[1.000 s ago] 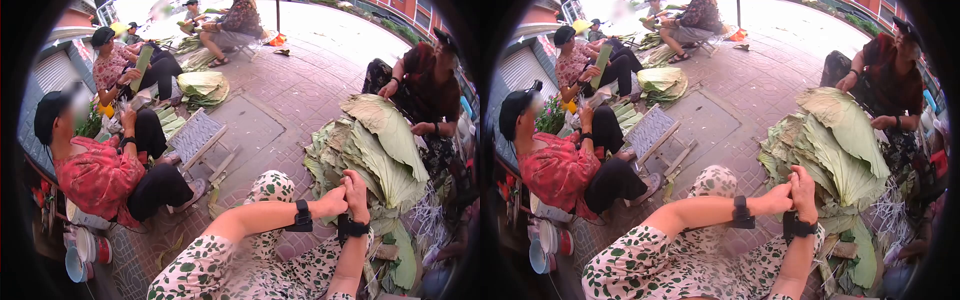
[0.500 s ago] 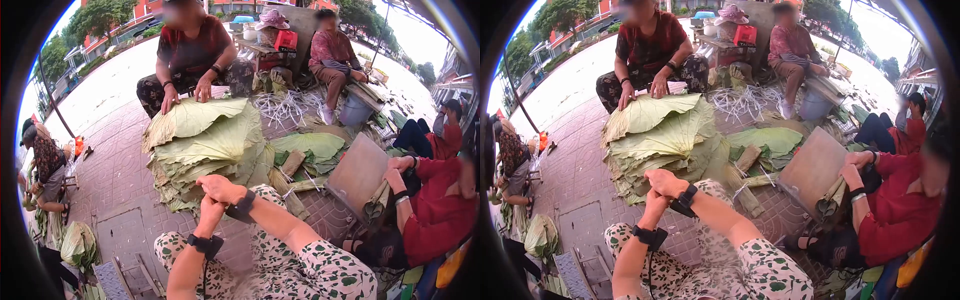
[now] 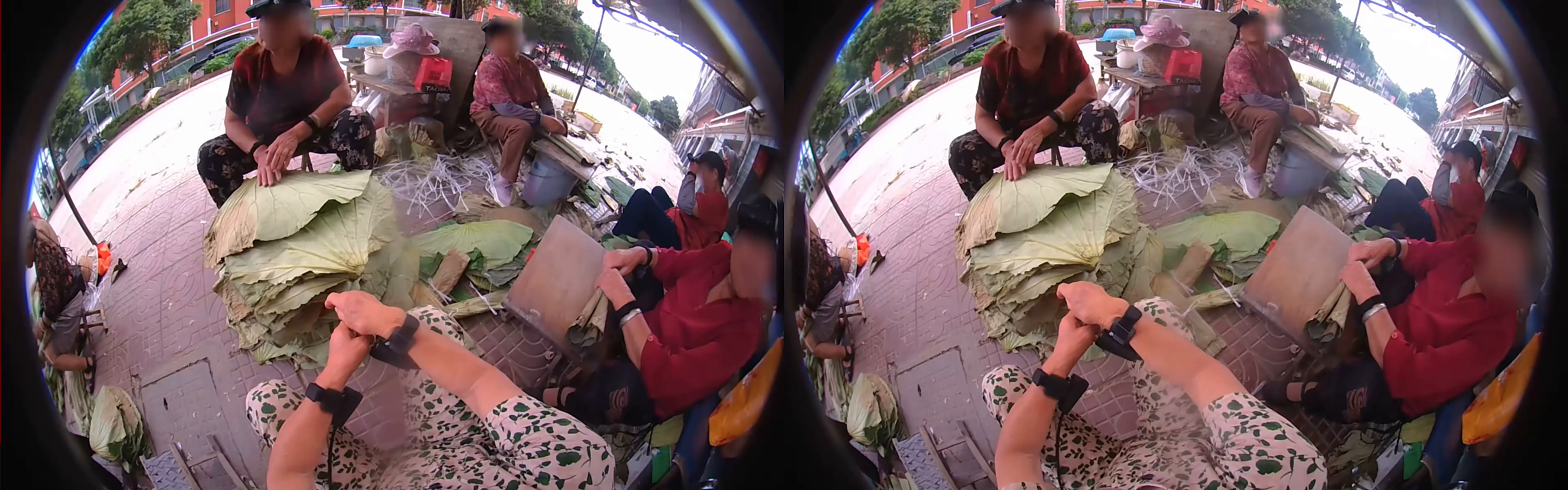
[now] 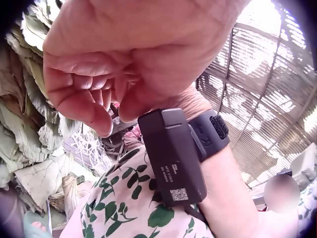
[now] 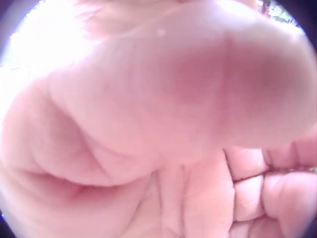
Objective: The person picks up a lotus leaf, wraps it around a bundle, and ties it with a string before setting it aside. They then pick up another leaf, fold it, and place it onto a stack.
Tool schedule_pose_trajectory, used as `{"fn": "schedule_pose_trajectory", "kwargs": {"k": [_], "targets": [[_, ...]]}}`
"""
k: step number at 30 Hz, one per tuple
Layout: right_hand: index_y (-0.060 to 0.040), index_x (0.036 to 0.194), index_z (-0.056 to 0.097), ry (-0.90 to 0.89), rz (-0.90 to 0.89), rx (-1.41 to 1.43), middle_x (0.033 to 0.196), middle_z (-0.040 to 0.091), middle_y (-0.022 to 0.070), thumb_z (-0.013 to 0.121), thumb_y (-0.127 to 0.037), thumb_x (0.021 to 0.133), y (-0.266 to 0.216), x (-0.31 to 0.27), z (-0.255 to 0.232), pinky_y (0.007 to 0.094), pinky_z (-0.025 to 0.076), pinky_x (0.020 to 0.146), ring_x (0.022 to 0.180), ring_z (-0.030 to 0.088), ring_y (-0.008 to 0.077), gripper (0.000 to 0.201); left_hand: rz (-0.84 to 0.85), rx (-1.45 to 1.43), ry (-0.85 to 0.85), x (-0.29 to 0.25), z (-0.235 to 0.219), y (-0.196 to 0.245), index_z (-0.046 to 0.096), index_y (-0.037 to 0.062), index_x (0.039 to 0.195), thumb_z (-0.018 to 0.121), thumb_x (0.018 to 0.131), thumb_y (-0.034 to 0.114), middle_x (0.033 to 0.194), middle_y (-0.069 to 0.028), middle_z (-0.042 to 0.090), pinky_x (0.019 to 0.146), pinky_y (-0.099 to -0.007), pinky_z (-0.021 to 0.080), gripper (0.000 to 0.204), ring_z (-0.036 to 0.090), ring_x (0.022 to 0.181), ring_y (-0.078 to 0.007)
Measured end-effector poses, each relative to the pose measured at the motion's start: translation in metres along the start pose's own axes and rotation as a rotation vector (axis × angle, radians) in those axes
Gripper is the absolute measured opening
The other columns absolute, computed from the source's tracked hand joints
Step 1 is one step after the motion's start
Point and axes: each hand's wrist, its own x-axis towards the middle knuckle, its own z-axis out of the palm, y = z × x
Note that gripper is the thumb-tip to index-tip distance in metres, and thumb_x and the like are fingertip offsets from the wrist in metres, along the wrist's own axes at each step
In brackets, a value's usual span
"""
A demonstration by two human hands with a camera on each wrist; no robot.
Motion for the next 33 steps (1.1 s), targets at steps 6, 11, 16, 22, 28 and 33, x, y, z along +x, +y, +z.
{"fn": "schedule_pose_trajectory", "kwargs": {"k": [6, 11, 16, 22, 28, 33], "targets": [[-0.0025, 0.101, 0.055, 0.047, -0.040, -0.008, 0.083, 0.061, 0.0184, 0.045, -0.007, 0.080, -0.005, -0.005, -0.006, 0.0407, 0.046, 0.070, 0.081, 0.058, 0.0348, 0.024, -0.015, 0.028, 0.009, 0.002, 0.003, 0.000, 0.057, -0.0040, 0.091, 0.059, 0.071, 0.005, 0.079, -0.0098, 0.064, 0.063, -0.0289, 0.045, 0.022, 0.060, 0.073, -0.0157], [-0.0021, 0.101, 0.055, 0.112, -0.108, -0.027, 0.078, 0.060, 0.0177, 0.046, -0.008, 0.079, 0.000, -0.003, -0.001, 0.0409, 0.045, 0.067, 0.077, 0.058, 0.0345, 0.024, 0.026, -0.069, 0.009, 0.002, 0.004, -0.003, 0.057, -0.0019, 0.095, 0.057, 0.074, 0.001, 0.085, -0.0075, 0.064, 0.066, -0.0272, 0.046, 0.021, 0.059, 0.079, -0.0139], [-0.0009, 0.101, 0.055, 0.119, -0.100, -0.031, 0.078, 0.060, 0.0186, 0.046, -0.007, 0.078, -0.001, -0.005, 0.000, 0.0406, 0.046, 0.067, 0.077, 0.058, 0.0350, 0.025, 0.072, -0.052, 0.015, 0.002, 0.003, -0.005, 0.057, -0.0019, 0.094, 0.058, 0.074, 0.002, 0.085, -0.0067, 0.064, 0.066, -0.0267, 0.045, 0.021, 0.059, 0.078, -0.0129], [-0.0003, 0.102, 0.054, 0.081, -0.073, -0.035, 0.078, 0.060, 0.0188, 0.045, -0.011, 0.081, -0.002, -0.006, -0.001, 0.0401, 0.046, 0.068, 0.077, 0.059, 0.0344, 0.025, 0.074, -0.039, 0.018, -0.001, 0.003, -0.004, 0.058, -0.0012, 0.093, 0.059, 0.075, 0.005, 0.084, -0.0067, 0.065, 0.066, -0.0267, 0.045, 0.019, 0.059, 0.078, -0.0124], [-0.0002, 0.103, 0.054, 0.054, -0.042, -0.047, 0.076, 0.060, 0.0179, 0.045, -0.013, 0.082, -0.005, -0.004, -0.003, 0.0395, 0.046, 0.069, 0.077, 0.059, 0.0336, 0.027, 0.076, 0.044, 0.042, -0.003, 0.001, 0.004, 0.059, -0.0016, 0.091, 0.061, 0.075, 0.008, 0.080, -0.0088, 0.065, 0.064, -0.0282, 0.046, 0.019, 0.060, 0.075, -0.0146], [-0.0003, 0.100, 0.054, 0.034, -0.031, -0.041, 0.083, 0.060, 0.0194, 0.046, -0.012, 0.080, -0.011, -0.005, -0.007, 0.0404, 0.046, 0.070, 0.082, 0.058, 0.0348, 0.024, 0.101, 0.050, 0.026, 0.001, -0.001, -0.008, 0.059, -0.0011, 0.090, 0.061, 0.075, 0.008, 0.081, -0.0082, 0.065, 0.064, -0.0281, 0.045, 0.018, 0.060, 0.075, -0.0144]]}}
